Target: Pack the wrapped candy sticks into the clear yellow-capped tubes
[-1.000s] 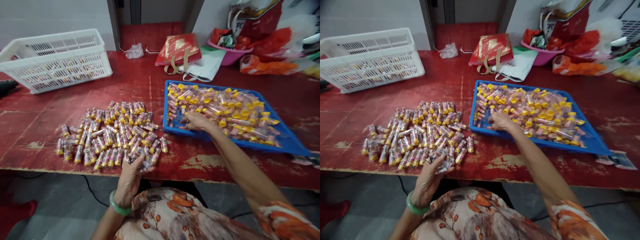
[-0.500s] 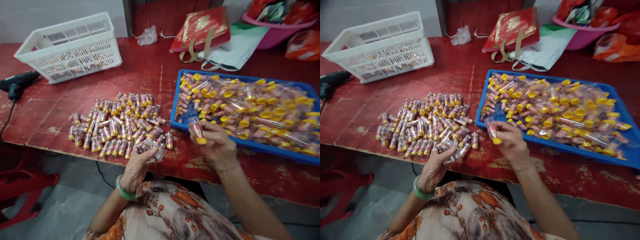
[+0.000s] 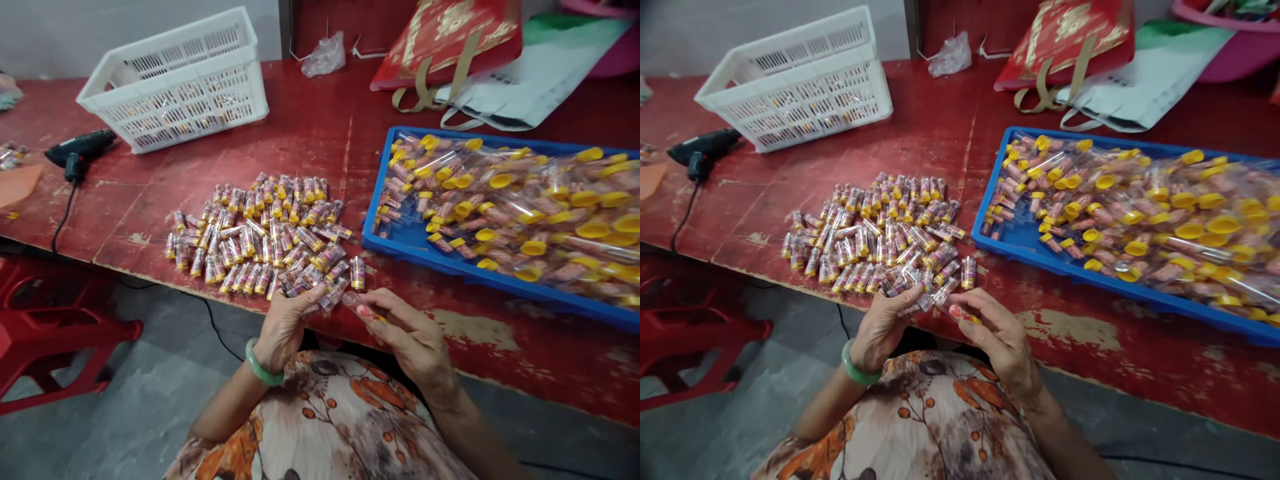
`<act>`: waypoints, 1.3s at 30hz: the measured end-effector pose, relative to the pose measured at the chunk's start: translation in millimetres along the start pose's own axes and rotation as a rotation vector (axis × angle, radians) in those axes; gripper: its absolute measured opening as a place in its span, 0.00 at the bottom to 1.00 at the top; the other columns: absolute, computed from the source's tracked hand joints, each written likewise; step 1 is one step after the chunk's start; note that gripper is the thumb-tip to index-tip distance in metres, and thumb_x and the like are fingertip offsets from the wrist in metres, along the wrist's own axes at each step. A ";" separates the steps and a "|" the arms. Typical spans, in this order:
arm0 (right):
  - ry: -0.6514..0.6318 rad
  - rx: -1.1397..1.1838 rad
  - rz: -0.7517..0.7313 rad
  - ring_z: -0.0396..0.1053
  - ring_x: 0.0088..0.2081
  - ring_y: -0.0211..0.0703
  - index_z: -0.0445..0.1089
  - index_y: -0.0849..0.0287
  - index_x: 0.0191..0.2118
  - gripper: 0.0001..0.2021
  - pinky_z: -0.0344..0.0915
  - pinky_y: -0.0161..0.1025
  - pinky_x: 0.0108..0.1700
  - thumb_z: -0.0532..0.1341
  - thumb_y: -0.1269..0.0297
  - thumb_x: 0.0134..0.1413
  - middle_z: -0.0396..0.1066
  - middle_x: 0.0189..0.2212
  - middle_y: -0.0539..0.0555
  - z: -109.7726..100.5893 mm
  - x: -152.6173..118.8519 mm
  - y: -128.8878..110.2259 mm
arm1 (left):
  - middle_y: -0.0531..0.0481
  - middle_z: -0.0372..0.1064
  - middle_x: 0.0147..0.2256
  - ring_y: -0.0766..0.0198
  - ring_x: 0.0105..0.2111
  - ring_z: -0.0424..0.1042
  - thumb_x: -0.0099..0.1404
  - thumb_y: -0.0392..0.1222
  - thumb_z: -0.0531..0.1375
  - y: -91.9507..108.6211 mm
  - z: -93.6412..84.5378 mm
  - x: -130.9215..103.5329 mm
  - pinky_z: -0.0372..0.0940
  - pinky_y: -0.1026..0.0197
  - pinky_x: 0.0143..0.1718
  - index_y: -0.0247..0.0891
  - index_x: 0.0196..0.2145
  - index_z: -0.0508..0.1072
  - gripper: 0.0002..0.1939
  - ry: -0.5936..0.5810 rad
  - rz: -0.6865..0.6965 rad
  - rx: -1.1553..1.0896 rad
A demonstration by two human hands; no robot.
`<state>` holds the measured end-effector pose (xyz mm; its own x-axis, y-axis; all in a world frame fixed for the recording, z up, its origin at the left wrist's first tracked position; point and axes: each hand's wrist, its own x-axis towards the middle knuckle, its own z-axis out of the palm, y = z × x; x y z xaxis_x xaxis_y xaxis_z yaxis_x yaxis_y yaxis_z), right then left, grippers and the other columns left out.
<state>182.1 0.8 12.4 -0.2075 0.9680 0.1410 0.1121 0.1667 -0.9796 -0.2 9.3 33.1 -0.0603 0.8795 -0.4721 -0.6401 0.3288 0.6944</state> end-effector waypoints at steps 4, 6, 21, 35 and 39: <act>-0.018 -0.118 -0.072 0.70 0.45 0.44 0.73 0.51 0.46 0.11 0.67 0.41 0.48 0.61 0.65 0.57 0.71 0.42 0.54 0.5 -2.5 1.7 | 0.43 0.77 0.41 0.57 0.36 0.77 0.50 0.35 0.71 -0.9 -2.1 -1.4 0.72 0.57 0.39 0.34 0.48 0.74 0.27 0.016 0.061 -0.004; -0.034 -0.162 -0.143 0.71 0.43 0.44 0.73 0.52 0.46 0.12 0.68 0.40 0.45 0.61 0.66 0.56 0.72 0.40 0.54 2.4 -1.8 -0.4 | 0.43 0.78 0.40 0.57 0.36 0.77 0.49 0.34 0.71 -1.2 -2.7 -1.8 0.72 0.56 0.42 0.34 0.47 0.74 0.26 0.025 0.111 -0.017; 0.035 -0.270 -0.408 0.70 0.38 0.43 0.69 0.46 0.54 0.23 0.68 0.39 0.36 0.60 0.74 0.54 0.68 0.39 0.53 7.4 -7.3 -12.2 | 0.46 0.77 0.30 0.56 0.34 0.77 0.43 0.39 0.74 -3.3 2.6 -7.5 0.70 0.56 0.40 0.31 0.36 0.76 0.21 0.083 0.064 -0.031; 0.182 -0.751 -0.637 0.75 0.39 0.50 0.63 0.57 0.56 0.24 0.73 0.44 0.38 0.63 0.71 0.53 0.75 0.39 0.59 23.6 -9.4 -0.1 | 0.47 0.77 0.34 0.60 0.32 0.75 0.47 0.40 0.73 -7.4 -0.7 -4.0 0.70 0.58 0.38 0.35 0.38 0.77 0.19 0.002 0.088 -0.013; 0.204 -0.759 -0.665 0.75 0.38 0.49 0.63 0.59 0.55 0.24 0.74 0.43 0.37 0.63 0.73 0.51 0.75 0.37 0.59 29.6 -9.8 5.9 | 0.47 0.77 0.34 0.62 0.30 0.74 0.47 0.40 0.73 -10.3 -5.5 -2.2 0.69 0.59 0.36 0.34 0.36 0.77 0.18 -0.005 0.074 0.037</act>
<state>156.0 -13.3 1.0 -0.2911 0.6386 0.7124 0.6341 0.6864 -0.3561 2.2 2.0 24.0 -0.1023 0.9036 -0.4159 -0.6053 0.2752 0.7469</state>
